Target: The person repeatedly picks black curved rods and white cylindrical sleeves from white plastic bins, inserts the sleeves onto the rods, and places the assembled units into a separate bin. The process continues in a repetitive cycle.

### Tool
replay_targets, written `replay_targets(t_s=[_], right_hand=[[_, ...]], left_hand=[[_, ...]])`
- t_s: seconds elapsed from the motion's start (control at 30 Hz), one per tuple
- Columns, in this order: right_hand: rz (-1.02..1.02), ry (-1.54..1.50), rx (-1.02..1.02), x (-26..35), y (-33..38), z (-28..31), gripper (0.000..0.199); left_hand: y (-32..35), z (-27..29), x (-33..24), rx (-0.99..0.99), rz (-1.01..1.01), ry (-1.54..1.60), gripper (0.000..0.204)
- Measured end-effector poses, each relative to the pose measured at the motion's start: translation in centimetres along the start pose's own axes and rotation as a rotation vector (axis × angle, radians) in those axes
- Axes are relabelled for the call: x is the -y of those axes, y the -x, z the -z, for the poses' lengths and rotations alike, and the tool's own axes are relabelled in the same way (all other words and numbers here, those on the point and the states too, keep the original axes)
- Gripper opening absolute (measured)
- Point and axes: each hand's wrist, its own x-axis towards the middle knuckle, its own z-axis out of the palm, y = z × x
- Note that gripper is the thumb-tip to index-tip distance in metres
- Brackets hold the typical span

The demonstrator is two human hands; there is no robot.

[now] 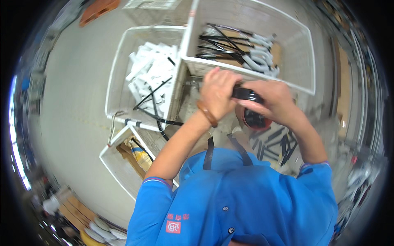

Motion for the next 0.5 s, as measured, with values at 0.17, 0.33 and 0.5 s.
replay_targets(t_s=[0.17, 0.33, 0.5], right_hand=[[0.005, 0.135, 0.052, -9.9, 8.3, -5.8, 0.047], [-0.706, 0.087, -0.336, -25.3, 27.2, -15.0, 0.042], [-1.607, -0.39, 0.191, -35.0, 43.7, -32.6, 0.037]], left_hand=[[2.2, -12.0, 3.9, 0.358, 0.126, 0.191, 0.03], [9.2, -23.3, 10.9, 0.405, 0.514, -0.003, 0.026], [15.8, -26.3, 11.8, 0.397, 0.802, 0.189, 0.024]])
